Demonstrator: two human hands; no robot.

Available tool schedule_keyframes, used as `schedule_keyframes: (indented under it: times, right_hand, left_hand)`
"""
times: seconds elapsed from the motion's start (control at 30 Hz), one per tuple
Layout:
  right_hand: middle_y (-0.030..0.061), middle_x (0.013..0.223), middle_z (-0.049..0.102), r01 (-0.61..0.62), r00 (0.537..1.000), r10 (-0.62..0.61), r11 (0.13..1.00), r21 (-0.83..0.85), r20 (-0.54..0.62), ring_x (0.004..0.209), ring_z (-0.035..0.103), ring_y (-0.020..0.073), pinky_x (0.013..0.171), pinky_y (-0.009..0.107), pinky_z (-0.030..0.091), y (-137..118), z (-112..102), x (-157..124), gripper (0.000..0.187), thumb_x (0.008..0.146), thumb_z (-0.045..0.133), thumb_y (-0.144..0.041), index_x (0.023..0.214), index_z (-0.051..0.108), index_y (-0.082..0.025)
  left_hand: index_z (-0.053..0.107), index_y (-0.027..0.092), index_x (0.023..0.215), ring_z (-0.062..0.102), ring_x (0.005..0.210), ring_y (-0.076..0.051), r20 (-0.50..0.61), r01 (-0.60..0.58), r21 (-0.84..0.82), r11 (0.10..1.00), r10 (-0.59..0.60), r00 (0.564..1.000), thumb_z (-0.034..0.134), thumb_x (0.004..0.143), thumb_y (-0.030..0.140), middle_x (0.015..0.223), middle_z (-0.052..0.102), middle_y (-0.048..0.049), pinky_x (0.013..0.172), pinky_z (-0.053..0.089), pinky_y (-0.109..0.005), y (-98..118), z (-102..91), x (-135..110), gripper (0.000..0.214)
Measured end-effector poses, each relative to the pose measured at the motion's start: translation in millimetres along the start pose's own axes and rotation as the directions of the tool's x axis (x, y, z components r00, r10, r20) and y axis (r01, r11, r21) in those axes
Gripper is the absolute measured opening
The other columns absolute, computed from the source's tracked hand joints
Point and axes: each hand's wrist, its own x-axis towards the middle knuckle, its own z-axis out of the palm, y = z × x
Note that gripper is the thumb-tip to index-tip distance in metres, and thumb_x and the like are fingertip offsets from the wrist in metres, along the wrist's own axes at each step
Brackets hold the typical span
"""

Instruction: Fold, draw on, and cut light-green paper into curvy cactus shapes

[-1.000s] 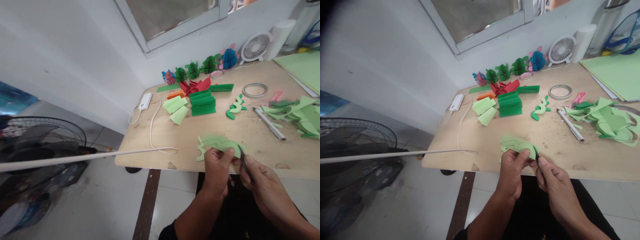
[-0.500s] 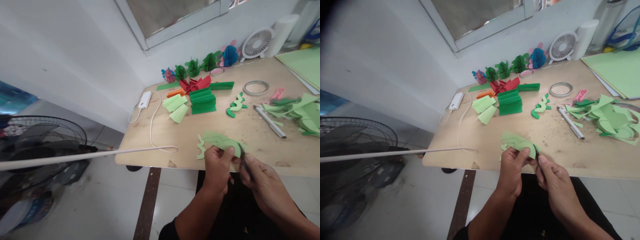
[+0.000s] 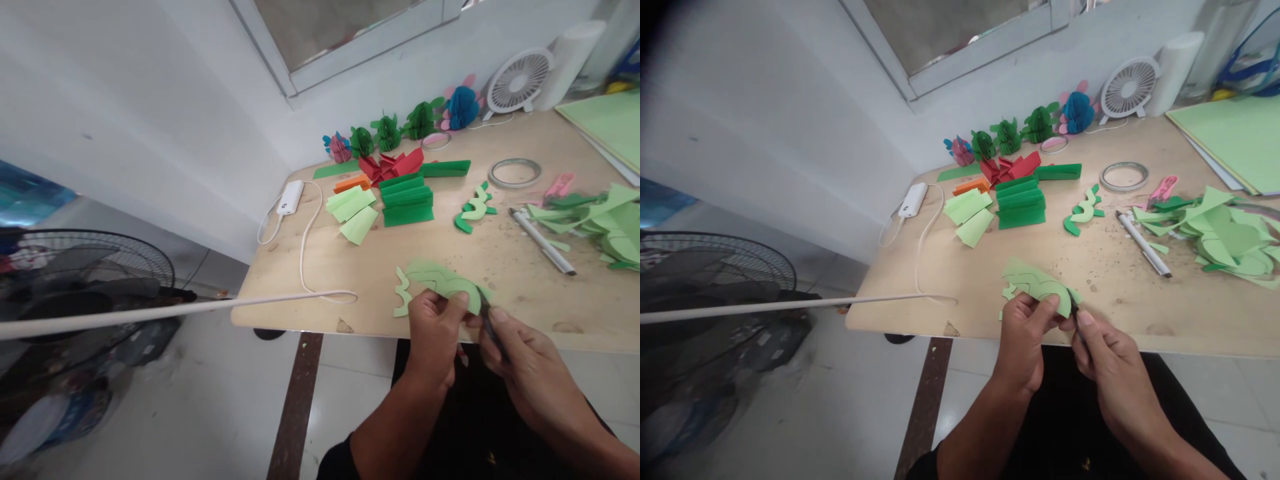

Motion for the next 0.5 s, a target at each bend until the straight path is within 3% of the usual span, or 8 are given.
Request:
schedule_keyframes:
  times: [0.17, 0.5]
  right_hand:
    - [-0.0034, 0.052, 0.032, -0.031, 0.999, 0.03, 0.999, 0.032, 0.016, 0.051, 0.03, 0.0128, 0.045, 0.03, 0.029, 4.4, -2.0, 0.9, 0.06, 0.08, 0.057, -0.074, 0.051, 0.041, -0.025]
    - [-0.0032, 0.052, 0.033, -0.038, 0.999, 0.037, 0.999, 0.028, 0.025, 0.051, 0.03, 0.0134, 0.046, 0.031, 0.031, 2.7, -1.8, 0.0, 0.058, 0.081, 0.056, -0.074, 0.053, 0.039, -0.026]
  left_hand:
    - [0.064, 0.014, 0.069, 0.054, 0.056, -0.009, -0.05, -0.025, -0.019, 1.0, 0.024, 0.998, 0.083, 0.064, 0.035, 0.065, 0.064, -0.0013, 0.056, 0.045, -0.022, -1.0, 0.2, 1.3, 0.029]
    - [0.064, 0.014, 0.067, 0.052, 0.058, -0.009, -0.039, -0.057, 0.036, 0.998, 0.058, 0.998, 0.082, 0.066, 0.035, 0.061, 0.06, 0.0008, 0.056, 0.043, -0.022, -0.3, -1.7, 1.7, 0.028]
